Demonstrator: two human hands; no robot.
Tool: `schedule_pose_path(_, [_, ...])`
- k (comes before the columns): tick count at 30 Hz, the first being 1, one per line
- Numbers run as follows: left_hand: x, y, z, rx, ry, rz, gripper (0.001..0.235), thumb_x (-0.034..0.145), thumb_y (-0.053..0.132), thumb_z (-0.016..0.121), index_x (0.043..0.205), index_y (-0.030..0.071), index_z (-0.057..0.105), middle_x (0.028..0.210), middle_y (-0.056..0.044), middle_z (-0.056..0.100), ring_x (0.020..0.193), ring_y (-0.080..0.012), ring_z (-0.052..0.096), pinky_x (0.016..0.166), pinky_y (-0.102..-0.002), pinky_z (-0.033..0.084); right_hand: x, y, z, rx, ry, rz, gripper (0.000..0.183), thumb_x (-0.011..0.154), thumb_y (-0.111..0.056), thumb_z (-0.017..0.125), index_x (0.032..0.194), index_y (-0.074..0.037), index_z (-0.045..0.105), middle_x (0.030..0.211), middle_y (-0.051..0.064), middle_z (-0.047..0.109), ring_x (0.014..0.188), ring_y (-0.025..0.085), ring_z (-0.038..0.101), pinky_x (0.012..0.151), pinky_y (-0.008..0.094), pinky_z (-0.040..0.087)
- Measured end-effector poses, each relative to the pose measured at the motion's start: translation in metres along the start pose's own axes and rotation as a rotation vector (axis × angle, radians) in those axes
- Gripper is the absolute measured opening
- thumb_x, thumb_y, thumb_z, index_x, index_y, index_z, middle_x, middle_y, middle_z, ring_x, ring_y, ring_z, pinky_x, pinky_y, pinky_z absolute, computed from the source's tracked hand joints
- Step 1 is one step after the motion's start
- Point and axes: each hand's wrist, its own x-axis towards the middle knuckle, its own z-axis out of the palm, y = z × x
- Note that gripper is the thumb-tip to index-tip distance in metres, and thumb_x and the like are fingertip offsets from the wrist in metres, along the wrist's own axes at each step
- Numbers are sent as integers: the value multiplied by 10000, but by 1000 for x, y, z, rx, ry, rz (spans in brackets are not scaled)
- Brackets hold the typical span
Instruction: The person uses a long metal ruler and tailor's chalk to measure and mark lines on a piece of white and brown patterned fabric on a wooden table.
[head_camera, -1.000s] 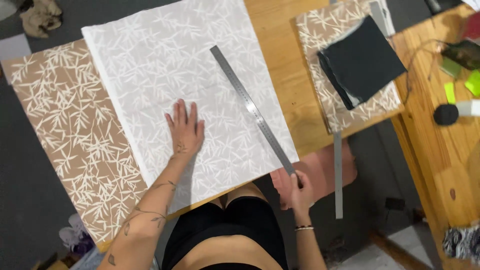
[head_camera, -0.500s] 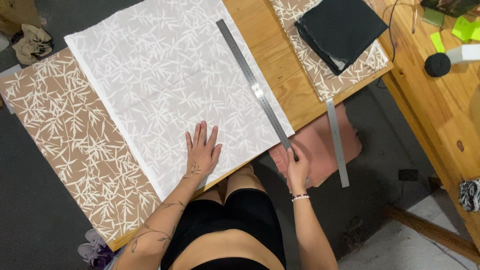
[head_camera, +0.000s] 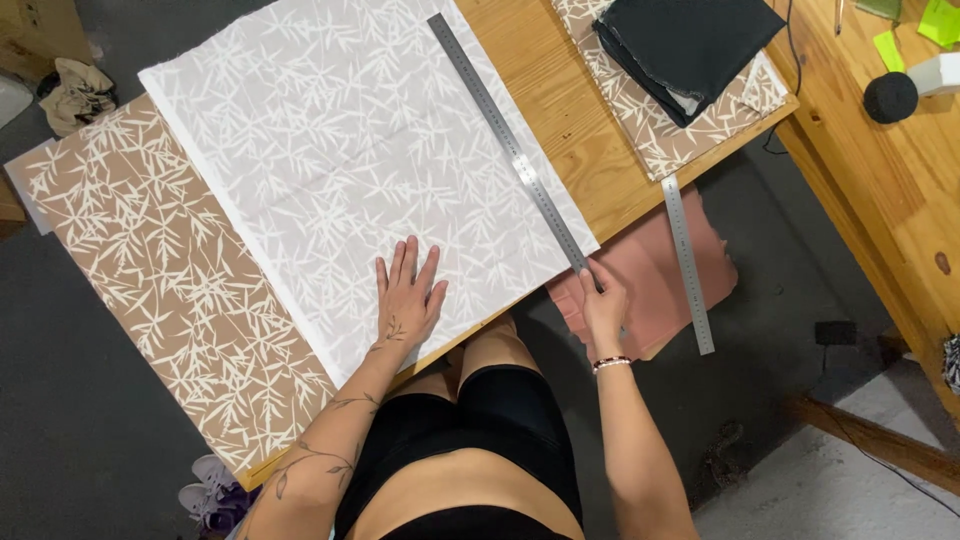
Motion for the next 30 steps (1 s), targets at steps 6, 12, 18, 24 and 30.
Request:
schedule_pose_path(6, [0, 0, 1, -4, -6, -7, 550, 1043, 474, 432, 1562, 301, 374, 1675, -83, 221, 1551, -259, 152, 1243, -557, 22, 15, 5, 6, -5, 15, 21, 403, 964, -320, 705, 1304, -106, 678, 1262, 218, 668, 1265, 415, 561, 1052, 559, 438])
schedule_pose_path(12, [0, -2, 2, 8, -7, 2, 555, 1045, 464, 433, 1568, 292, 363, 1674, -96, 218, 1547, -270, 159, 1239, -567, 36, 25, 13, 9, 19, 5, 50, 425, 951, -320, 728, 1300, -83, 676, 1237, 214, 677, 1255, 380, 573, 1034, 517, 460])
schedule_pose_path(18, [0, -2, 4, -5, 29, 10, 543, 1039, 462, 438, 1551, 287, 393, 1657, -108, 258, 1536, -279, 196, 1234, -567, 54, 23, 8, 9, 24, 2, 28, 393, 957, -271, 717, 1265, -30, 687, 1214, 257, 676, 1233, 390, 587, 1025, 499, 474])
schedule_pose_path(24, [0, -2, 1, -13, 56, 11, 536, 1029, 465, 448, 1533, 285, 421, 1639, -110, 296, 1527, -278, 225, 1231, -566, 84, 13, 0, 7, 7, 37, -60, 359, 953, -303, 730, 1158, -9, 731, 1097, 242, 718, 1128, 381, 656, 945, 482, 526])
schedule_pose_path(30, [13, -8, -14, -172, 59, -69, 409, 1034, 449, 469, 1349, 220, 595, 1464, -88, 495, 1402, -249, 425, 1183, -501, 258, 22, 22, -2, 114, 163, -58, 285, 1029, -395, 639, 926, -140, 715, 866, -7, 650, 894, 114, 598, 868, 344, 479])
